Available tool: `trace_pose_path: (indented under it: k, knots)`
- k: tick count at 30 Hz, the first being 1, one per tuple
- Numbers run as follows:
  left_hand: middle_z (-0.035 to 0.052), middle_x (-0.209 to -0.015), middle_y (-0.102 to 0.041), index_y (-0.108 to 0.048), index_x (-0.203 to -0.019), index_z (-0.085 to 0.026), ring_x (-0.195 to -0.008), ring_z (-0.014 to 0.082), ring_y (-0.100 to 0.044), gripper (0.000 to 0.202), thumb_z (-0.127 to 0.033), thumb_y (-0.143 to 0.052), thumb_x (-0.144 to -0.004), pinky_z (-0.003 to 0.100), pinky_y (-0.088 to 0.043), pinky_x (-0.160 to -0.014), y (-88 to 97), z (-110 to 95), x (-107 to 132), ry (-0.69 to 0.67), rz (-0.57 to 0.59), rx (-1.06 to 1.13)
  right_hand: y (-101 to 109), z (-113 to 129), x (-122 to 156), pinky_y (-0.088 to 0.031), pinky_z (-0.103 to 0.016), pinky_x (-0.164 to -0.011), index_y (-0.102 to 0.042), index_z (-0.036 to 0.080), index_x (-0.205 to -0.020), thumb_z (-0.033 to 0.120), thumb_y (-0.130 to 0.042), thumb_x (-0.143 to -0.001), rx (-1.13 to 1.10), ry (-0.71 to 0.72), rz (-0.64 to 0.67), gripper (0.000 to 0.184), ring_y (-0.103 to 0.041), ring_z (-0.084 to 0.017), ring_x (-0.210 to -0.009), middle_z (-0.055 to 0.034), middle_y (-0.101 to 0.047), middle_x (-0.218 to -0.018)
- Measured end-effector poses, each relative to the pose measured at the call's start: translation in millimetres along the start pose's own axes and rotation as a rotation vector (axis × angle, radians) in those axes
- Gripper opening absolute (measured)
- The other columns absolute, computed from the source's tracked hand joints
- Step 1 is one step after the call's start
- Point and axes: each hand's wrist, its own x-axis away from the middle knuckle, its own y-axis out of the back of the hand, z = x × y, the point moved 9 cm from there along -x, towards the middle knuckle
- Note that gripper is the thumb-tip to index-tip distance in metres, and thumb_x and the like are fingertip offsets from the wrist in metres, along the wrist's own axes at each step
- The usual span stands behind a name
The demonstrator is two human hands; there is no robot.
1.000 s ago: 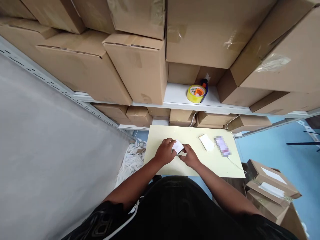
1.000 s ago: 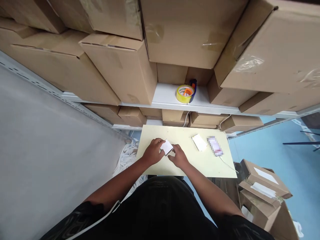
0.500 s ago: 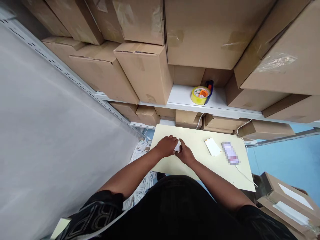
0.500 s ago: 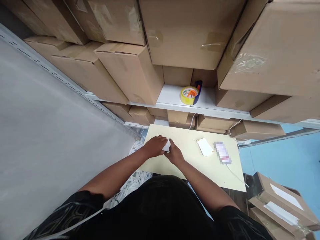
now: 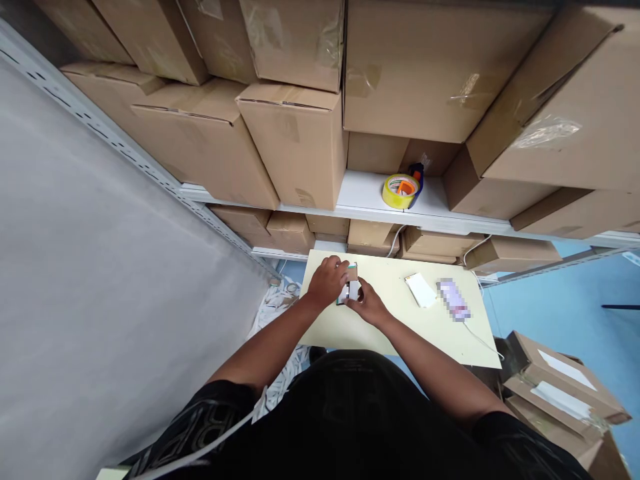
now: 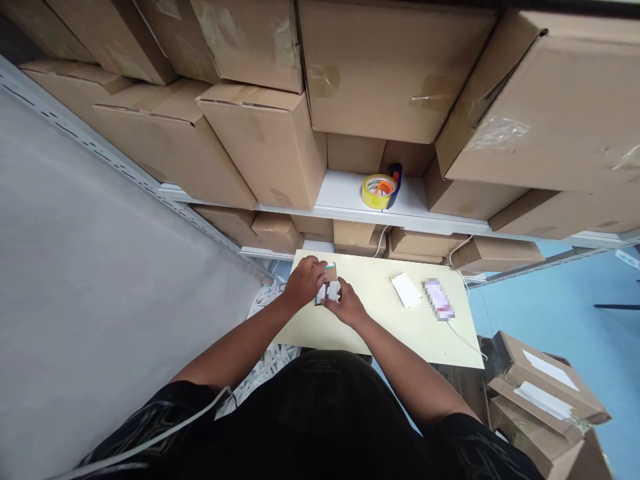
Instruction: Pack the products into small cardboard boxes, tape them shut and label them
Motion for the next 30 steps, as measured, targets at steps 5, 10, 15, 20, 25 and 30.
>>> trace_pose_path:
  k: [5, 10, 15, 20, 25, 30]
  knots:
    - [0.0151, -0.141, -0.059, -0.055, -0.144, -0.018, -0.122, 0.0323, -0.055, 0.053, -0.037, -0.058, -0.095, 0.044, -0.045, -0.103, -20.8, 8.3, 18.6, 0.168, 0.152, 0.09, -1.1, 0.0, -0.9, -0.05, -0.035, -0.084, -0.034, 0.015, -0.154, 0.054, -0.073, -0.079, 0.1, -0.178, -0.021, 0.094, -0.066, -0.026, -0.101, -0.0126, -0.066, -0.118]
    - [0.0126, -0.128, -0.07, -0.053, -0.146, -0.016, -0.118, 0.0301, -0.062, 0.065, -0.045, -0.064, -0.089, 0.038, -0.049, -0.098, -41.0, 4.9, 30.9, 0.224, 0.357, 0.243, -6.1, 6.3, 2.1, -0.051, -0.032, -0.08, -0.035, 0.018, -0.152, 0.042, -0.073, -0.079, 0.097, -0.14, -0.002, 0.085, -0.069, -0.025, -0.101, -0.0111, -0.068, -0.121]
    - [0.0092, -0.113, -0.075, -0.067, -0.12, -0.02, -0.113, 0.0307, -0.064, 0.042, -0.025, -0.065, -0.079, 0.037, -0.052, -0.09, -50.1, 6.1, 30.3, 0.309, 0.414, 0.217, -7.8, 10.5, 6.0, -0.051, -0.032, -0.08, -0.042, 0.021, -0.143, 0.037, -0.071, -0.079, 0.146, -0.084, -0.028, 0.072, -0.067, -0.025, -0.105, -0.0109, -0.064, -0.125]
    - [0.0057, -0.107, -0.077, -0.065, -0.126, -0.021, -0.1, 0.0243, -0.07, 0.044, -0.021, -0.057, -0.083, 0.034, -0.053, -0.09, -44.1, 10.1, 37.0, 0.322, 0.348, 0.481, -3.7, 15.6, 6.9, -0.049, -0.032, -0.077, -0.047, 0.022, -0.127, 0.035, -0.069, -0.08, 0.232, -0.092, -0.044, 0.053, -0.067, -0.025, -0.101, -0.0103, -0.064, -0.118]
    - [0.0062, -0.117, -0.073, -0.056, -0.135, -0.021, -0.099, 0.0208, -0.069, 0.048, -0.013, -0.047, -0.088, 0.035, -0.055, -0.09, -33.2, 22.6, 57.1, 0.316, 0.206, 0.595, 5.5, 19.7, 5.5, -0.049, -0.033, -0.074, -0.047, 0.021, -0.121, 0.044, -0.076, -0.075, 0.356, -0.137, -0.096, 0.059, -0.067, -0.027, -0.097, -0.0129, -0.059, -0.122]
    - [0.0135, -0.126, -0.062, -0.066, -0.117, -0.018, -0.119, 0.0277, -0.056, 0.03, -0.014, -0.056, -0.089, 0.047, -0.047, -0.105, -16.8, 3.8, 59.8, 0.087, 0.003, 0.31, 14.8, 21.3, 0.0, -0.048, -0.032, -0.073, -0.049, 0.021, -0.116, 0.034, -0.068, -0.081, 0.42, -0.149, -0.13, 0.041, -0.067, -0.026, -0.096, -0.012, -0.064, -0.116]
